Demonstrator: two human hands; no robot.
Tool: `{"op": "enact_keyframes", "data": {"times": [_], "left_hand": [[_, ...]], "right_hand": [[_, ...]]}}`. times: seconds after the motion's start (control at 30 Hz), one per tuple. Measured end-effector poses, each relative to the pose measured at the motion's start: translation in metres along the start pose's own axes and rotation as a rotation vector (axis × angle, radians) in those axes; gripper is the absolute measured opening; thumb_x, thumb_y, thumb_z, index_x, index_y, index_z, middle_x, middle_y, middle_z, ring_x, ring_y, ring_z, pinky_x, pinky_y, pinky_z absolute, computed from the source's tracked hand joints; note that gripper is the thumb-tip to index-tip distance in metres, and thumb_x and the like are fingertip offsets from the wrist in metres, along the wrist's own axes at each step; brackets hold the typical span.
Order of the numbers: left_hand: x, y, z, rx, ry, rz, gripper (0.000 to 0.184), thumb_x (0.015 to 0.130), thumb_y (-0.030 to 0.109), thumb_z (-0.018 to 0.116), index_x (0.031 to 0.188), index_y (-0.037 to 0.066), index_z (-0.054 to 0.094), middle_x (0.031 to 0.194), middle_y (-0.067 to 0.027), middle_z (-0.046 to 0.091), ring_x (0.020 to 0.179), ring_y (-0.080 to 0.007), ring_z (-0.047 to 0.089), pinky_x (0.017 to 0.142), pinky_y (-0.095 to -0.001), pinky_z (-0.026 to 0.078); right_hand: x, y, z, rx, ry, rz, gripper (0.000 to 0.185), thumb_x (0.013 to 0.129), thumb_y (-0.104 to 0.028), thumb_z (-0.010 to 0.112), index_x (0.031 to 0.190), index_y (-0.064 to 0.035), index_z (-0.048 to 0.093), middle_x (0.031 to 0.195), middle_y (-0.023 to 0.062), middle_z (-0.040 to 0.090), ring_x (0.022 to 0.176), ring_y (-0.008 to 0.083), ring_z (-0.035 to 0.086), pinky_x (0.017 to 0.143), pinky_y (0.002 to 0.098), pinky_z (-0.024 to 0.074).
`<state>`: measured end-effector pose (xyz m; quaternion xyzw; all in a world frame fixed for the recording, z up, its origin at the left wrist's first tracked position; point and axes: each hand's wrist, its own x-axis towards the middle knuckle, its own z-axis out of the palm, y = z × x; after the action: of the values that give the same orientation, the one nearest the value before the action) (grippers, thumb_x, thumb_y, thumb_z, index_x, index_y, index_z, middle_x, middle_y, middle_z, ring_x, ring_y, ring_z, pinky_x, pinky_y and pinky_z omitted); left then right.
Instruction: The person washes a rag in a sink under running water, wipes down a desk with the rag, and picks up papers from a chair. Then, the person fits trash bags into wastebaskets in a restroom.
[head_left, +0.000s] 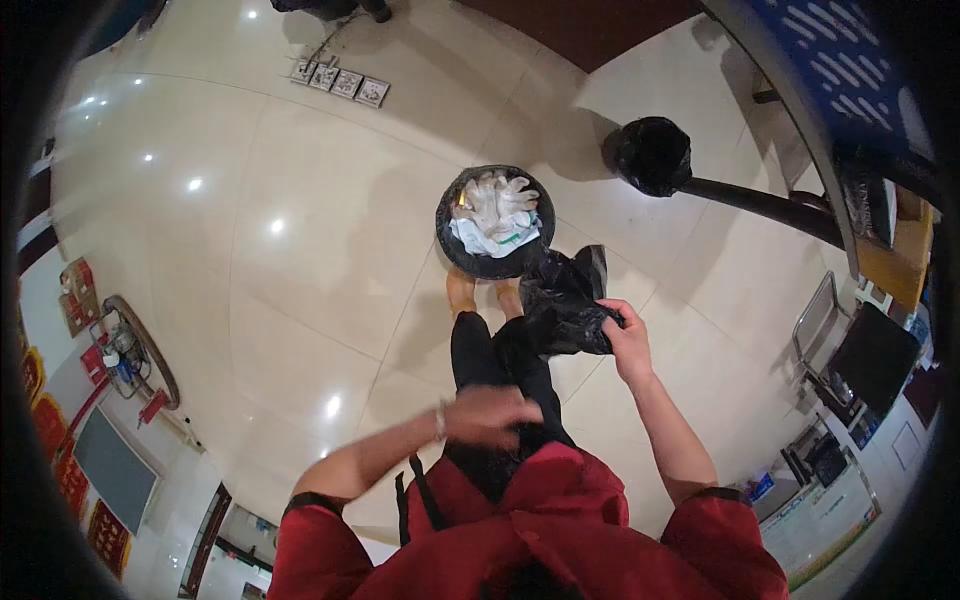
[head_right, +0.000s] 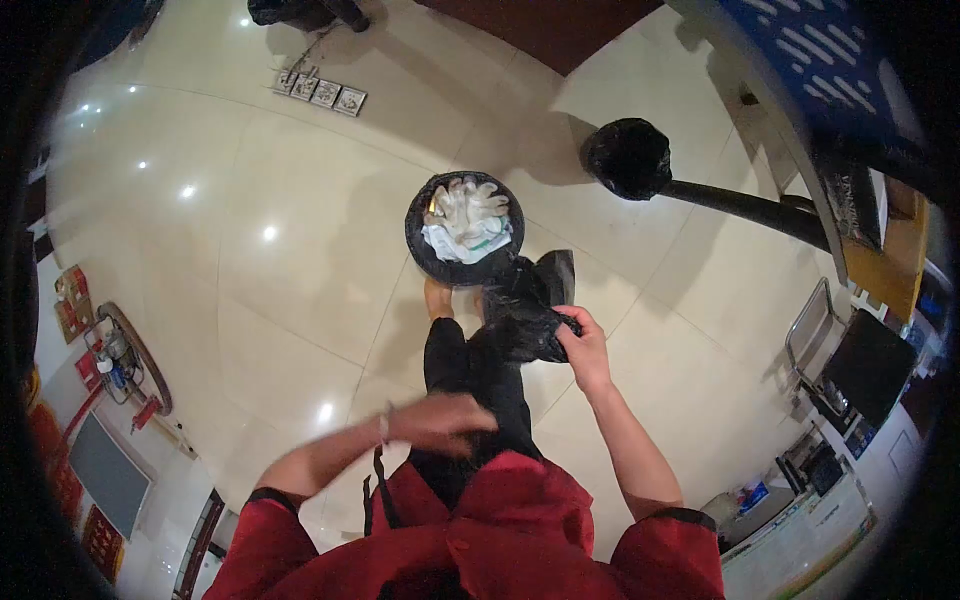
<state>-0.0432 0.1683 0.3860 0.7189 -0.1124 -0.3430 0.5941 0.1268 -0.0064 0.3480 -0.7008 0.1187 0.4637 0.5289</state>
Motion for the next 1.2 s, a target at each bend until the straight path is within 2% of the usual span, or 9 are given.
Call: {"op": "enact_keyframes", "data": {"times": [0.1,0.2,0.33,0.57,0.73,0.8,0.97,1.1,1.2], "left_hand": [[0.017,-0.013,-0.051,0.040,0.675,-0.340,0.037,0.068,0.025,0.062,0.094,0.004,0.046,0.072,-0.0129,0.051,0.071,-0.0269,0.054,0.061,-0.0355,0.043],[0.040,0.005,-0.058,-0.522,0.600,-0.498,0.033,0.072,0.024,0.062,0.092,0.005,0.044,0.068,-0.0082,0.050,0.063,-0.0178,0.054,0.056,-0.0278,0.042],[0.067,-0.025,-0.031,-0.766,0.858,-0.136,0.029,0.070,0.016,0.066,0.085,0.003,0.046,0.067,0.0004,0.047,0.058,-0.0066,0.045,0.051,-0.0200,0.039],[0.031,-0.010,0.007,-0.648,1.316,-0.365,0.026,0.071,0.005,0.063,0.085,0.004,0.041,0.071,0.0009,0.039,0.061,-0.0056,0.037,0.053,-0.0180,0.035],[0.002,-0.002,0.008,-1.636,1.710,-0.153,0.027,0.071,-0.008,0.050,0.089,0.011,0.043,0.079,-0.0040,0.051,0.072,-0.0146,0.050,0.060,-0.0244,0.044],[-0.038,-0.038,0.027,-1.685,1.633,-0.113,0.026,0.070,-0.002,0.044,0.093,0.010,0.045,0.083,-0.0042,0.052,0.077,-0.0177,0.052,0.063,-0.0260,0.045],[-0.117,-0.090,0.026,-0.994,1.825,-0.546,0.004,0.073,0.008,0.045,0.077,0.007,0.046,0.071,0.0012,0.043,0.069,-0.0095,0.039,0.066,-0.0217,0.034],[-0.185,-0.157,0.044,0.229,1.328,-1.076,0.017,0.080,0.016,0.049,0.071,0.002,0.046,0.073,-0.0082,0.048,0.060,-0.0226,0.044,0.058,-0.0314,0.038],[-0.194,-0.179,0.024,0.295,0.877,-1.291,0.011,0.075,0.014,0.051,0.074,0.003,0.050,0.089,-0.0112,0.049,0.073,-0.0275,0.048,0.064,-0.0348,0.042]], "right_hand": [[0.004,0.010,0.015,-0.060,-0.004,-0.065,0.027,0.071,-0.001,0.054,0.098,-0.0036,0.052,0.084,0.0014,0.054,0.078,0.0076,0.049,0.070,0.0208,0.0412],[-0.002,-0.007,0.047,-0.066,-0.060,-0.127,0.044,0.067,0.001,0.059,0.108,-0.0052,0.045,0.093,0.0022,0.050,0.085,0.0093,0.048,0.075,0.0222,0.0401],[-0.011,-0.017,0.046,0.338,-0.168,-0.022,0.056,0.064,0.008,0.055,0.115,-0.0073,0.039,0.101,0.0050,0.049,0.091,0.0141,0.049,0.079,0.0256,0.0402],[-0.011,-0.018,0.044,0.626,0.248,0.120,0.015,0.081,-0.009,0.048,0.096,-0.0071,0.044,0.082,0.0037,0.054,0.070,0.0125,0.053,0.059,0.0237,0.0449],[-0.020,0.026,0.065,0.623,0.274,0.221,0.014,0.085,-0.020,0.047,0.084,-0.0076,0.041,0.066,0.0060,0.051,0.050,0.0151,0.052,0.045,0.0274,0.0448],[-0.037,0.034,0.075,0.450,-0.049,0.504,0.015,0.084,-0.020,0.048,0.087,-0.0066,0.042,0.073,0.0085,0.054,0.057,0.0181,0.056,0.048,0.0263,0.0456],[-0.019,0.076,0.061,0.085,-0.485,0.661,0.030,0.080,-0.027,0.054,0.100,-0.0074,0.044,0.083,0.0059,0.054,0.072,0.0151,0.057,0.061,0.0250,0.0464],[0.059,0.114,0.031,-0.083,-0.188,0.422,0.021,0.078,-0.013,0.051,0.098,-0.0075,0.045,0.073,0.0041,0.055,0.066,0.0124,0.055,0.059,0.0246,0.0448],[0.128,0.147,0.025,-0.262,-0.041,0.404,0.043,0.072,-0.013,0.059,0.110,-0.0110,0.040,0.094,0.0080,0.051,0.082,0.0173,0.051,0.068,0.0325,0.0457]]}}
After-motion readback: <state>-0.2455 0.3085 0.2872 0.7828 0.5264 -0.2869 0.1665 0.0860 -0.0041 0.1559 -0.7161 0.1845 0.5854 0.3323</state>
